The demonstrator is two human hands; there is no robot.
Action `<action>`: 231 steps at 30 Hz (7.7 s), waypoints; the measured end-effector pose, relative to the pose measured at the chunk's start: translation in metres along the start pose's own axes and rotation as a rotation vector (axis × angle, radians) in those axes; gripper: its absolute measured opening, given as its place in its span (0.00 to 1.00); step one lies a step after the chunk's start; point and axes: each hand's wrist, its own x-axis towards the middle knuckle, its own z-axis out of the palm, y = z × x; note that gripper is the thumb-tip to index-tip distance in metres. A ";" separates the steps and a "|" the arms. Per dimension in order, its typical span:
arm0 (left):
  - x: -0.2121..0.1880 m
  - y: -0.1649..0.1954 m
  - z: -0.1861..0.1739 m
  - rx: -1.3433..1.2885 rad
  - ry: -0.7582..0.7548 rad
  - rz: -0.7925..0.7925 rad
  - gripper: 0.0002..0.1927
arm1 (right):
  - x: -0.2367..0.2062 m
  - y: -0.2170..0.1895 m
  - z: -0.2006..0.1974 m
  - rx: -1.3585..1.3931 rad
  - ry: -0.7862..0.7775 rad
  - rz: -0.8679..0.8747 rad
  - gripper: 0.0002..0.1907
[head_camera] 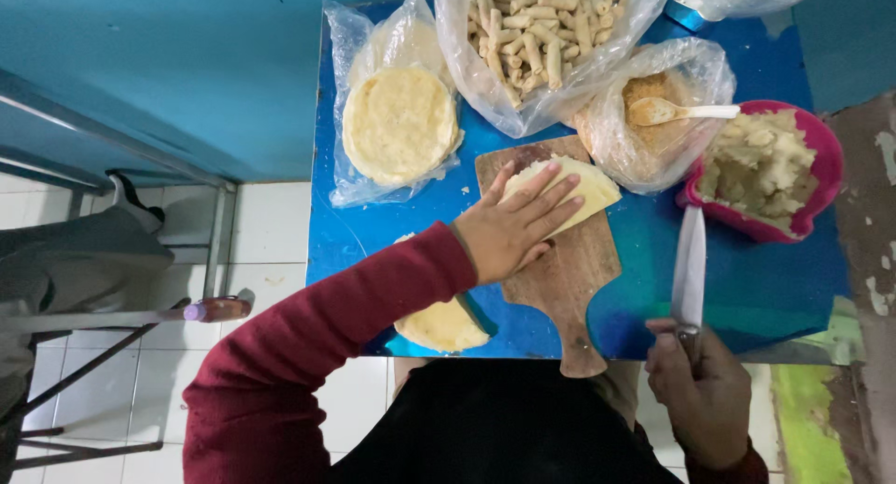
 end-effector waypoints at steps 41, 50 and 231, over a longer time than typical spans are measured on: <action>0.057 -0.031 -0.046 -0.114 -0.367 0.180 0.56 | 0.043 -0.063 0.055 -1.112 -0.191 -0.199 0.16; 0.061 -0.031 -0.048 -0.108 -0.348 0.283 0.50 | 0.041 -0.069 0.059 -1.192 -0.191 -0.202 0.17; -0.005 0.131 -0.008 -2.205 0.942 -0.556 0.28 | 0.117 -0.079 0.028 0.388 -0.786 0.035 0.26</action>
